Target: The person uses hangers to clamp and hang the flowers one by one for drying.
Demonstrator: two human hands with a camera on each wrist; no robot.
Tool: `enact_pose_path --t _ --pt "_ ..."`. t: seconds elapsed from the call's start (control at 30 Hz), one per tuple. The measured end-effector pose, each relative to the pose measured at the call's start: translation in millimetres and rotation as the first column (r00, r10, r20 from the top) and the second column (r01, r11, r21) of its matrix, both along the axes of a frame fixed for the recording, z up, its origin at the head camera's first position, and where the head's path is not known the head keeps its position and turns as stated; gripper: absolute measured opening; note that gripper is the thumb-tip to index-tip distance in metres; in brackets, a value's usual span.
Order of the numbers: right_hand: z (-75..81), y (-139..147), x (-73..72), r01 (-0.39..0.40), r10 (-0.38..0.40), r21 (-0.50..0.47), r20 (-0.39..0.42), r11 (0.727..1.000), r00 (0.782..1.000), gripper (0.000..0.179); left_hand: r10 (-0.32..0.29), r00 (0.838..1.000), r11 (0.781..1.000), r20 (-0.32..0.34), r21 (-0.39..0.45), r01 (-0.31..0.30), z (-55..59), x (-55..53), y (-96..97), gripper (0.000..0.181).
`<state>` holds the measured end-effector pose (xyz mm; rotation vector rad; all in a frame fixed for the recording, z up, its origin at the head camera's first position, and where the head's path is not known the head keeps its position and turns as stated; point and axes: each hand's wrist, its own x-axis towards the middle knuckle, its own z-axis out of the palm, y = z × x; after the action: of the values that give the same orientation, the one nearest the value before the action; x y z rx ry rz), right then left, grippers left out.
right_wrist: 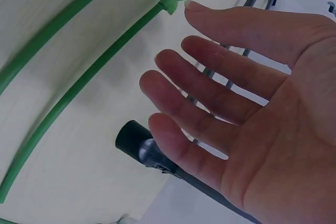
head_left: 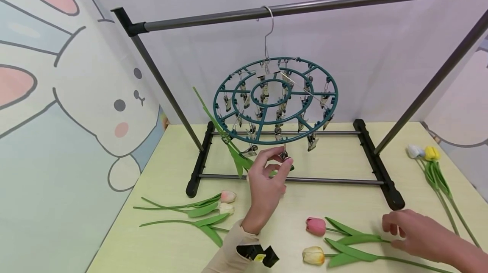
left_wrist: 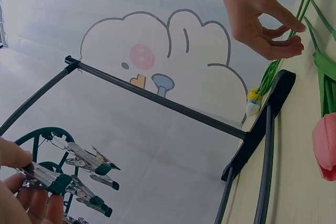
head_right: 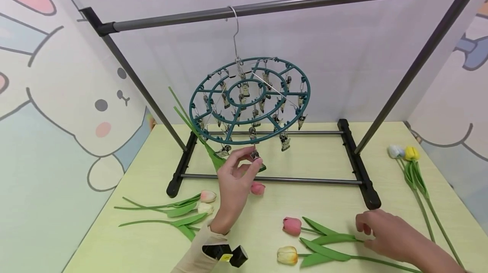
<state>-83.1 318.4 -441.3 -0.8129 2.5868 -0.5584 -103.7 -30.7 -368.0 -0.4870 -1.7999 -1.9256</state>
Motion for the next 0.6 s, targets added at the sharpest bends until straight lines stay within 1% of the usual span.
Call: enact_pose_path --t 0.03,0.13,0.27,0.37,0.47,0.6 --pt "-2.2 1.4 0.8 0.004 -0.004 0.010 0.000 1.000 1.000 0.024 0.000 1.000 1.000 -0.001 -0.004 0.000 1.9 0.9 0.1 0.028" --pt "-8.7 4.7 3.1 0.022 -0.022 0.046 0.006 0.999 1.000 0.026 0.003 1.000 1.000 0.003 -0.010 -0.003 12.5 6.9 -0.1 0.026" --pt "-16.7 7.6 6.5 0.043 -0.042 0.078 -0.016 0.996 0.999 0.032 0.012 1.000 1.000 0.012 -0.021 -0.012 23.9 13.1 -1.0 0.025" --pt "-20.9 8.3 8.1 0.060 -0.055 0.102 -0.053 0.993 0.997 0.036 0.018 1.000 0.999 0.025 -0.027 -0.017 25.1 13.3 -1.5 0.025" --pt "-23.5 8.4 8.3 0.080 -0.072 0.124 -0.067 0.989 0.995 0.037 0.020 0.999 0.999 0.030 -0.031 -0.019 25.6 13.2 -2.1 0.025" --pt "-24.5 10.3 8.1 0.066 -0.058 0.103 -0.076 0.993 0.995 0.036 0.014 1.000 0.999 0.024 -0.032 -0.013 24.0 11.5 -2.7 0.026"
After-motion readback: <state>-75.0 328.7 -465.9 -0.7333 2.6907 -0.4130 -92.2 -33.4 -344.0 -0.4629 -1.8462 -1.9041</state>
